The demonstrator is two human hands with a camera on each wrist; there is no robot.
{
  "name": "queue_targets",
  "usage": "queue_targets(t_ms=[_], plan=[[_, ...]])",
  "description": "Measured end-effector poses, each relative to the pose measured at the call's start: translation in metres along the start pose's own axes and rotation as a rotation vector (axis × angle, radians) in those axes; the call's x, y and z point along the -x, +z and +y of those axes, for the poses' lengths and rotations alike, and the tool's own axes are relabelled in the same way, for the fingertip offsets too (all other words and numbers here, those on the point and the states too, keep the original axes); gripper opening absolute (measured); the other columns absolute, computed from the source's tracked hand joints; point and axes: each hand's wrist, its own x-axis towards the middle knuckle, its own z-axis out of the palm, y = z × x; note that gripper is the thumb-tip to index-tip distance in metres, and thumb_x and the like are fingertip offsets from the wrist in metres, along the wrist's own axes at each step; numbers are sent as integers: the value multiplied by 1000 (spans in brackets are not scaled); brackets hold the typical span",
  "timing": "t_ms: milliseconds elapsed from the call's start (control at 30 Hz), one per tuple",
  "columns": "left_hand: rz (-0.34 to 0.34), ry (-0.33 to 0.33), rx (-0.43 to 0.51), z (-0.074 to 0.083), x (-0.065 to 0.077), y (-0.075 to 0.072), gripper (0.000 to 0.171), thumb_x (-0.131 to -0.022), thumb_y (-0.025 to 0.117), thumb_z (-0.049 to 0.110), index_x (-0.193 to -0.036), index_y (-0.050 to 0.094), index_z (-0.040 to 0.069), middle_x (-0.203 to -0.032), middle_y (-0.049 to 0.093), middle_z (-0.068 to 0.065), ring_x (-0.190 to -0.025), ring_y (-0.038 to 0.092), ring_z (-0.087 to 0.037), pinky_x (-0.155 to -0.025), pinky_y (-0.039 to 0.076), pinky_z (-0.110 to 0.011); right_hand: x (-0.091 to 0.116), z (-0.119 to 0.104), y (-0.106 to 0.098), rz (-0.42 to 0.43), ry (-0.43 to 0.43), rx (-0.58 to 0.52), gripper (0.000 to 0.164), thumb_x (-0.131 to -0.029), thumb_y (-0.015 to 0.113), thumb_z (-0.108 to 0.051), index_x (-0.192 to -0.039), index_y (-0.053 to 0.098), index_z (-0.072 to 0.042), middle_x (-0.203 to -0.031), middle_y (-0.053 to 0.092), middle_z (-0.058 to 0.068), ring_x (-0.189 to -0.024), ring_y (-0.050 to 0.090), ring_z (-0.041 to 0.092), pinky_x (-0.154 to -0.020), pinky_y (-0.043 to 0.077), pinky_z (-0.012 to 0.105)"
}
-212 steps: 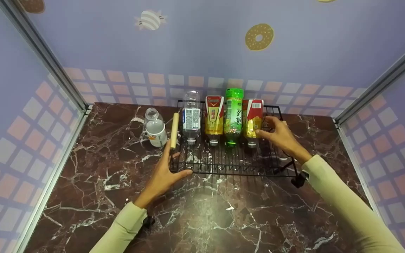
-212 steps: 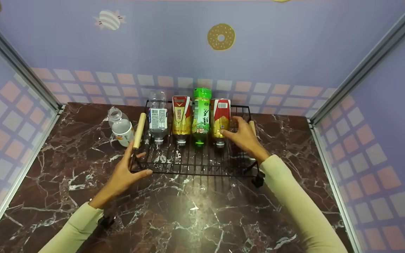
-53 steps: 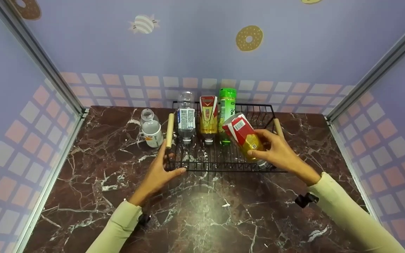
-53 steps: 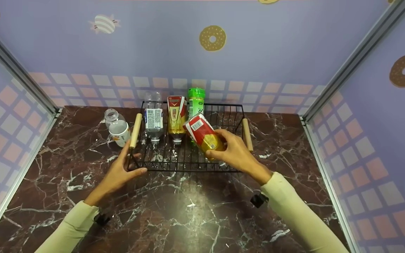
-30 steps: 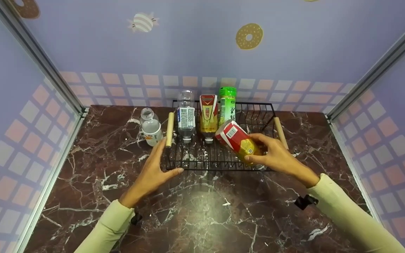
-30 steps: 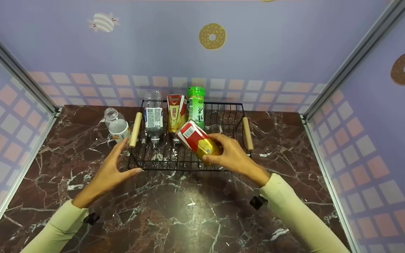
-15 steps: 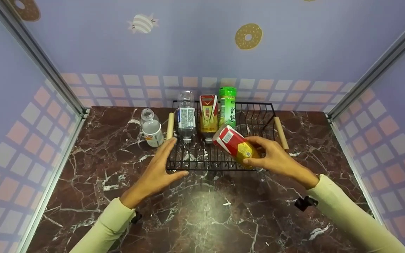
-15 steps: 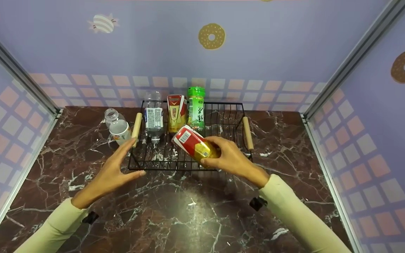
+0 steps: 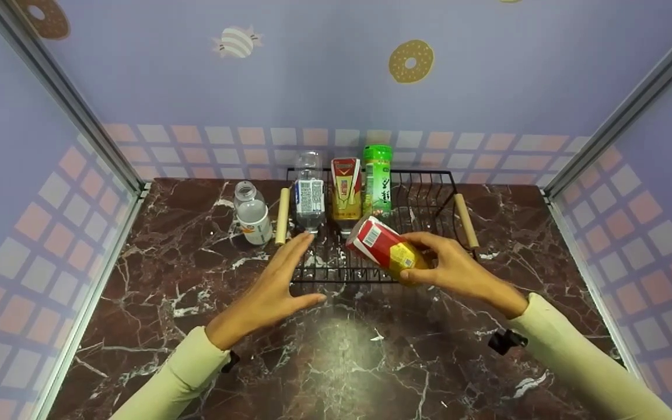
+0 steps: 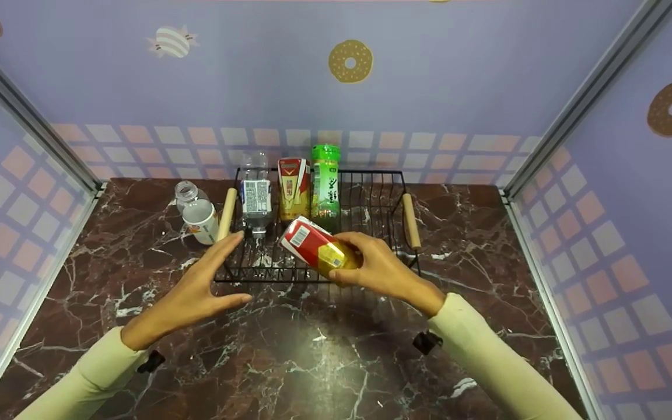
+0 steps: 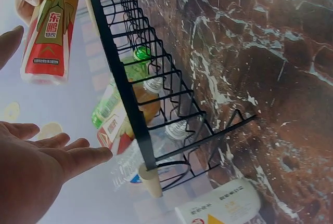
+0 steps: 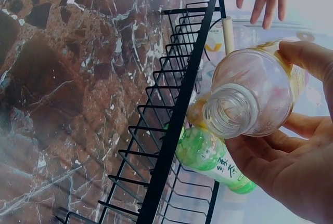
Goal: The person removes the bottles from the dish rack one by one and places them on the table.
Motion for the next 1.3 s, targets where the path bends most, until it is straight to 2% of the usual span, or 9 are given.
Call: queue_targets(t_ms=[167, 300, 600, 767, 1033, 1300], plan=[[-17, 55, -14, 5, -2, 1, 114, -88, 95, 24, -174, 24, 3, -179, 23, -24, -164, 26, -45, -131, 27, -65, 2, -2, 3, -16, -6, 4, 71, -91, 91, -25, -152, 62, -5, -136, 72, 15, -109, 71, 29, -89, 66, 42], [-28, 96, -31, 9, -5, 1, 113, -88, 95, 27, -173, 25, 1, -178, 26, -24, -163, 28, -44, -132, 27, -62, 3, -1, 5, -26, 3, 8, 71, -91, 91, -25, -152, 62, -6, -137, 71, 15, -109, 70, 27, -89, 66, 39], [-65, 120, -70, 17, -6, 1, 113, -89, 94, 28, -173, 25, -1, -179, 25, -22, -164, 28, -43, -132, 28, -59, 3, -1, 9, -67, -64, 14, 68, -93, 90, -24, -150, 62, 0, -137, 72, 18, -107, 72, 26, -90, 65, 34], [-90, 136, -83, 21, -6, 0, 112, -90, 93, 29, -173, 25, 0, -179, 25, -21, -164, 28, -42, -132, 29, -58, 4, -3, 10, -90, -61, 22, 69, -92, 90, -24, -151, 62, -2, -137, 72, 16, -108, 72, 24, -91, 66, 37], [-144, 110, -105, 23, -6, 0, 112, -91, 91, 33, -174, 23, 2, -181, 21, -20, -165, 25, -41, -132, 28, -58, 4, -6, 12, -117, -66, 13, 69, -93, 90, -25, -150, 62, -1, -134, 73, 17, -107, 74, 25, -92, 66, 39], [-200, 92, -129, 26, -7, -2, 112, -93, 90, 36, -175, 20, 5, -182, 16, -17, -167, 21, -39, -132, 28, -57, 3, -9, 15, -129, -83, 41, 67, -92, 90, -23, -150, 64, -4, -134, 73, 13, -108, 72, 23, -92, 65, 38]])
